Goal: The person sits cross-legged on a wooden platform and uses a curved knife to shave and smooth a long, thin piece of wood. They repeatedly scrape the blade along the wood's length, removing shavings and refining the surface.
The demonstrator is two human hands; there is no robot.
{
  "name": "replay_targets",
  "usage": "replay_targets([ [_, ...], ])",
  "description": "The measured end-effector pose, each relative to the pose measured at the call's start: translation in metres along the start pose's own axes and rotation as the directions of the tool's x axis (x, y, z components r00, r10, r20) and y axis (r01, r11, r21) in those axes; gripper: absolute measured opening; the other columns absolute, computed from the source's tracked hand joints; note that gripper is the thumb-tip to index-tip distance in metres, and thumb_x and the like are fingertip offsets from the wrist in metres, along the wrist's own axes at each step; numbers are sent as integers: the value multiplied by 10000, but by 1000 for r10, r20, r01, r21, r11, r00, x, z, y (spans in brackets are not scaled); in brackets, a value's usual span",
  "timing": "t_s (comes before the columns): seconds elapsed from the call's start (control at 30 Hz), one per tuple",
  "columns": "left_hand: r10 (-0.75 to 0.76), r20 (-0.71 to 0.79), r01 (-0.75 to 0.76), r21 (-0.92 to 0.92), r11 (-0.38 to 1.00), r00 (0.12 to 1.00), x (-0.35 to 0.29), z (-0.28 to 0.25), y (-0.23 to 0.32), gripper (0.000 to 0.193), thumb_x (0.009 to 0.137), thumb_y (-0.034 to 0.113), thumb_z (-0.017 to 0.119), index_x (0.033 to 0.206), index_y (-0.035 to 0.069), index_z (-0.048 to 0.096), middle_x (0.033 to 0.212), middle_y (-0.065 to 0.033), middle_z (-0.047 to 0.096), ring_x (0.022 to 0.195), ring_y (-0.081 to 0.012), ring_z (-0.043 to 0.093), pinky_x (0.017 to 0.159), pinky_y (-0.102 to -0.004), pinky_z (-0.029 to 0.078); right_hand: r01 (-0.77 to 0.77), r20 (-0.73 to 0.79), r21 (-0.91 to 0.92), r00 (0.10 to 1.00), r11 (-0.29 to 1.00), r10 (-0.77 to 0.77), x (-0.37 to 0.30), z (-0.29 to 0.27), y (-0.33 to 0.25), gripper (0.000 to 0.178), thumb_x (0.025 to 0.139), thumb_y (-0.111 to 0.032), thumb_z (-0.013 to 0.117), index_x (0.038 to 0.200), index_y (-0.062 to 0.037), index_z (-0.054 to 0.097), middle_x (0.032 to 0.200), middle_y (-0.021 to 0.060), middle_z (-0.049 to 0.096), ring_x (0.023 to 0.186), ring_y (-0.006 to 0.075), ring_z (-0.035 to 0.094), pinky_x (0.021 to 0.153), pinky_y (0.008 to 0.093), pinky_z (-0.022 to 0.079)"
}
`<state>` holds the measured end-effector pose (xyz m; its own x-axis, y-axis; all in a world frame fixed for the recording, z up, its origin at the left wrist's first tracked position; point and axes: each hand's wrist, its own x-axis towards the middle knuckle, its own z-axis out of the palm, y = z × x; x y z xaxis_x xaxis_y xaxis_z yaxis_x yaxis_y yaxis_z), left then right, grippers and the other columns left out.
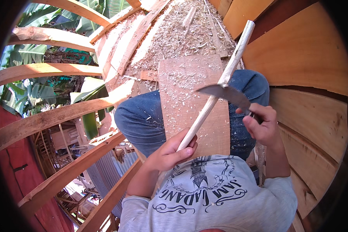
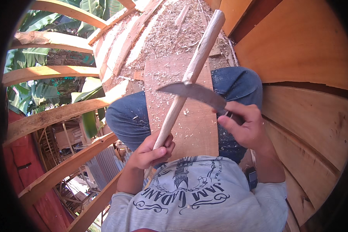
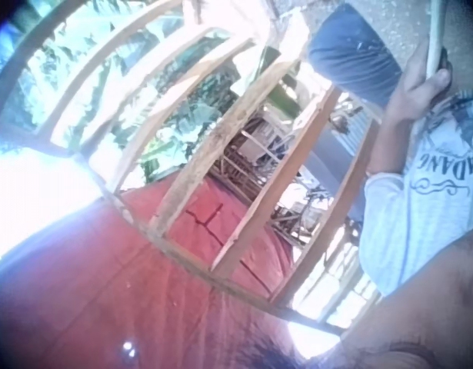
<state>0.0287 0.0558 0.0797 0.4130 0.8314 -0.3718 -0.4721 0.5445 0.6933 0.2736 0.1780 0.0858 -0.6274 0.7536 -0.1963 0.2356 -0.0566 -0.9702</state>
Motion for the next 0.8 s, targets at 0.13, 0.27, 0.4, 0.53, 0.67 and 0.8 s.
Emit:
replay_targets([
  [0.13,-2,-3,2,3,1000,1000,4,4,3,282,919,248,553,953,43,363,742,-16,405,442,-8,326,377,-165,237,-6,15,13,1000,1000,5,-5,5,8,189,817,-57,654,994,10,657,544,-4,483,466,20,386,434,208,294],
  [0.27,7,22,-6,-49,999,1000,1,-2,-3,270,921,234,550,951,41,363,733,-17,405,437,-8,331,370,-166,237,-115,-105,216,985,970,140,-3,0,5,172,841,-76,638,990,9,654,543,-30,449,467,11,376,431,205,278],
  [0.4,13,23,-12,-37,999,1000,5,5,2,257,925,217,542,950,37,361,713,-22,406,424,-11,329,364,-168,236,27,15,89,999,996,-28,-5,10,10,170,876,-112,609,983,15,646,537,-39,474,438,1,364,415,192,275],
  [0.53,30,23,-29,-70,997,999,2,-2,-2,271,923,234,546,948,38,361,708,-26,406,419,-16,326,361,-172,232,-106,-173,262,973,959,155,5,-3,-1,158,847,-80,633,965,22,660,527,-13,460,472,24,384,447,209,295],
  [0.67,4,2,-4,38,999,1000,5,3,3,280,921,246,548,960,33,371,720,-18,399,456,-14,333,377,-169,236,-7,52,59,999,998,3,-5,10,5,169,841,-63,629,983,20,668,533,-16,472,488,23,392,453,211,308],
  [0.8,90,-55,-76,212,974,994,10,3,-9,291,913,257,557,959,27,385,744,-8,387,526,-24,340,416,-174,253,-71,-5,141,997,987,73,-3,8,0,152,833,-57,639,959,22,663,523,-15,452,484,20,389,446,214,299],
])
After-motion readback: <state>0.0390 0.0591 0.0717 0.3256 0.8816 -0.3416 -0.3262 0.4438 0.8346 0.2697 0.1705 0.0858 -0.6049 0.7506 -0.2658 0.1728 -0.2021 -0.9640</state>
